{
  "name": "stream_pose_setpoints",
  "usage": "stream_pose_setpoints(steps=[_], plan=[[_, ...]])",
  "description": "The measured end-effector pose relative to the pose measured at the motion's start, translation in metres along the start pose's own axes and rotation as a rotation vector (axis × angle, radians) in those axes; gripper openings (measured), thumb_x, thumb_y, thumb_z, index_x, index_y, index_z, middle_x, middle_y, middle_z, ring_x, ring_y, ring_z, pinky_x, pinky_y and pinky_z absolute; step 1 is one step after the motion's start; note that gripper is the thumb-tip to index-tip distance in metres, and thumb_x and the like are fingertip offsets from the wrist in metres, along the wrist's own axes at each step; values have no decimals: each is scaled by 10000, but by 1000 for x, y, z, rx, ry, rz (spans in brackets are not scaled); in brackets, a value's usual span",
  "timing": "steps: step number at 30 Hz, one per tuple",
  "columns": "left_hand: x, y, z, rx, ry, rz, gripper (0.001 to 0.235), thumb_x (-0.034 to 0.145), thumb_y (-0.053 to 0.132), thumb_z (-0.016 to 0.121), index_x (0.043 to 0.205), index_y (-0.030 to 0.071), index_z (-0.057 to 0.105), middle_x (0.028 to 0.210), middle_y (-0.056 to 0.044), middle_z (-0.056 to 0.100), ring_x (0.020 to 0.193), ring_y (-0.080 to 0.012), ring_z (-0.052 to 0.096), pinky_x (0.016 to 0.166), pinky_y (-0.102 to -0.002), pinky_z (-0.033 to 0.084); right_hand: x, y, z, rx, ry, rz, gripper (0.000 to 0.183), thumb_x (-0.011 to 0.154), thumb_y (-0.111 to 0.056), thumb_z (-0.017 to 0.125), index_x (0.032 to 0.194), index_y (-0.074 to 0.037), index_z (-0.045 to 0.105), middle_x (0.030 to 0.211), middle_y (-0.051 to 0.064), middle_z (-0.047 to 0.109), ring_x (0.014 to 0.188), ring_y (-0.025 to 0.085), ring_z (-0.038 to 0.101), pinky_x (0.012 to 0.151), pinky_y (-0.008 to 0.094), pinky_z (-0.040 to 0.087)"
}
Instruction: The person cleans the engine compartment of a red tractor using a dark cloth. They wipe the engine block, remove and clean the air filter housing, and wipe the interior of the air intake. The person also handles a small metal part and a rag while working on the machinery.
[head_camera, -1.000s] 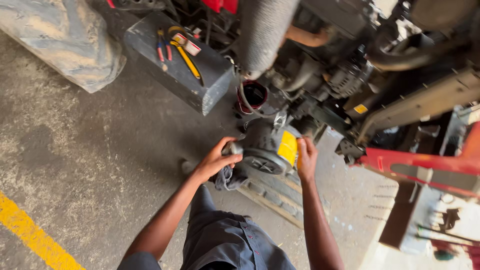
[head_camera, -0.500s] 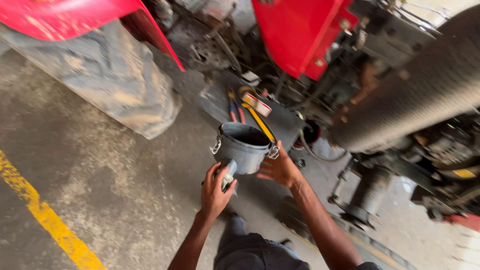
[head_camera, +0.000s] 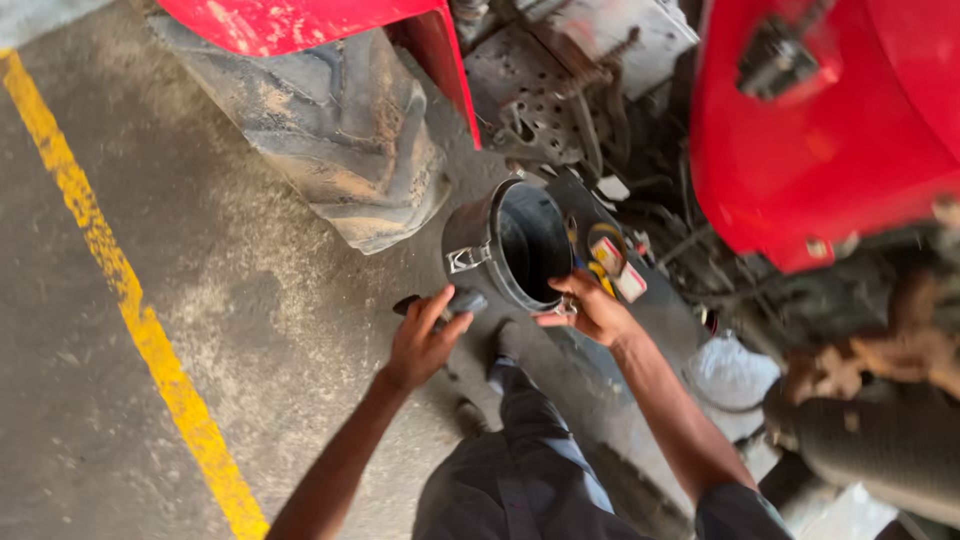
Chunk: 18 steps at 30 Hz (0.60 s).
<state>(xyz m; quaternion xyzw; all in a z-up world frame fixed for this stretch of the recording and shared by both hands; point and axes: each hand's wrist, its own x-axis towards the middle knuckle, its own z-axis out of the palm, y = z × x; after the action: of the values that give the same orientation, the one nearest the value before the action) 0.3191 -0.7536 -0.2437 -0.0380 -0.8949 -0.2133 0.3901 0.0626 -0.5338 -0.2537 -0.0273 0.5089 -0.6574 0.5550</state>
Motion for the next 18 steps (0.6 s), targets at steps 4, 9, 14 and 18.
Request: stream_pose_setpoints(steps=[4,9,14,18], plan=[[28,-49,25,70,-64,-312,664,966,88,646,1554,8,348,1588,-296,399,1336,-443,569,983,-422,569,71,-54,-1,-79,181,-276,442,960,-129,591,1384,-52,489,1192,125,615,1005,345,657,655,491,611],[62,-77,38,34,-58,-604,613,941,98,644,1509,60,415,1524,-190,475,1267,-396,593,883,-404,589,188,-141,-11,-125,259,-662,541,944,-123,618,1458,-122,447,1273,64,622,1113,256,638,748,454,655],[60,-74,40,-81,-86,-858,471,965,108,621,1426,115,527,1400,-117,606,1048,-326,708,863,-412,598,343,-209,-48,85,304,-595,575,926,-169,637,1437,-159,375,1177,141,653,728,294,744,616,444,641],[43,-70,42,-201,-130,-1017,415,960,125,620,1374,145,582,1266,-118,693,929,-332,738,793,-404,602,420,-225,-52,120,529,-439,545,909,-90,656,1359,-59,350,1069,217,639,655,347,721,550,449,633]])
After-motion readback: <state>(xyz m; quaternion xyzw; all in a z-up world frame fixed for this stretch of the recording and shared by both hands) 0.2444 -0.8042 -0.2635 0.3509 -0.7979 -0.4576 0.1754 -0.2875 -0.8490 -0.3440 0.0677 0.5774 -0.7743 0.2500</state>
